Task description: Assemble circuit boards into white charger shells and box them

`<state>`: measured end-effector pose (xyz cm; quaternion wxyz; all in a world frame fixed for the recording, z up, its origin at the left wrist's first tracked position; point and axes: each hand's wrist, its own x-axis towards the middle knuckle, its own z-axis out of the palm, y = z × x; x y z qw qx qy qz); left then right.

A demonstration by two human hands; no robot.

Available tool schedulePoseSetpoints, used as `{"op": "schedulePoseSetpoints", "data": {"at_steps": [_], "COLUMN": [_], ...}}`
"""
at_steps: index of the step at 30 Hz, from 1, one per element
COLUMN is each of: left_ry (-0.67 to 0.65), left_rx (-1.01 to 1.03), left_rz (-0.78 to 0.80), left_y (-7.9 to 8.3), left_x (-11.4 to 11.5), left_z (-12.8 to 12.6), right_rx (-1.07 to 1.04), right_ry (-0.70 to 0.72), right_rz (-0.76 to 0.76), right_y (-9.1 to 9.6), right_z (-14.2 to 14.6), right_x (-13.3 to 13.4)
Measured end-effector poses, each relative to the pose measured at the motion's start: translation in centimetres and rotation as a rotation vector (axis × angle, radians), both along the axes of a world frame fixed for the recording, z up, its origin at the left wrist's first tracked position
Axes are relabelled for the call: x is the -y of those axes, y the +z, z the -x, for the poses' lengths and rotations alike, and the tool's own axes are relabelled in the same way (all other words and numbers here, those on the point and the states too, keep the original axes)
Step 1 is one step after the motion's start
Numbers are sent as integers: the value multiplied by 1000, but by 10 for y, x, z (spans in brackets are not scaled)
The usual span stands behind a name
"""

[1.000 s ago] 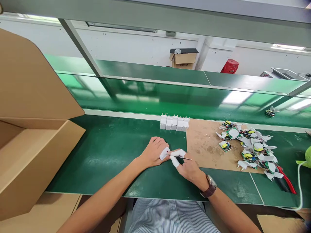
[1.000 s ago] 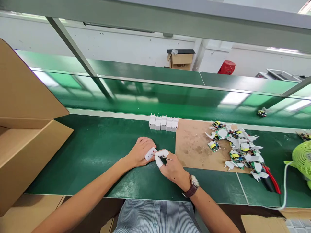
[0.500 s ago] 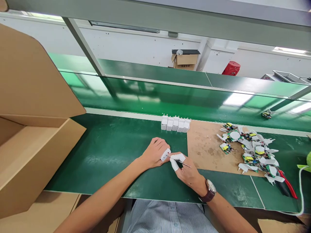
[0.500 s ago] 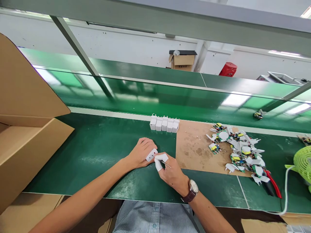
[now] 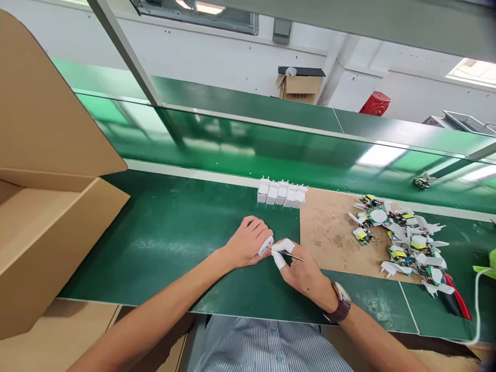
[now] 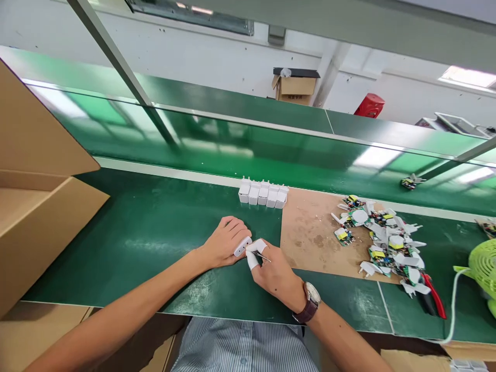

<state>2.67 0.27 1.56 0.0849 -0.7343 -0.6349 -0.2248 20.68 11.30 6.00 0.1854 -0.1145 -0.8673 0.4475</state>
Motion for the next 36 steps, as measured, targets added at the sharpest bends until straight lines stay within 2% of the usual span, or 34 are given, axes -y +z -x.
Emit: {"op": "schedulePoseSetpoints", "data": {"at_steps": [4,7,10,13,15,18,21,23,26,29,32,36], "left_ry": [-6,-3,0,4,20,78,128,131,120,132,148,190], "left_rx": [0,-10,-7,10,59,203,369,429,453,481,501,527], "left_rz": [12,11,-1,-46,-90,-152,-223,-297,-415,-463,-450,-384], "left_y": [0,0,-1,-1,-2,-6,-6,-4,2,5,5,3], "left_x": [0,-1,-1,0,2,6,10,12,12,11,11,13], "left_z": [1,1,0,0,0,2,1,0,-2,-3,-2,0], "right_rx": [61,126,155,93,9,-37,78,187,318,351,262,40], "right_ry": [4,-4,15,7,-34,-106,-91,-78,-47,-63,-105,-80], "right_rz": [-27,-62,21,140,119,-122,-548,-774,-955,-1057,-1019,-711], "right_y": [7,6,0,-4,-4,-1,-1,-4,-5,-1,2,-2], "right_z": [5,10,11,3,-7,-30,-52,-61,-64,-59,-48,-26], "right_x": [-5,-8,-7,-6,-12,-37,-73,-92,-104,-101,-90,-63]}}
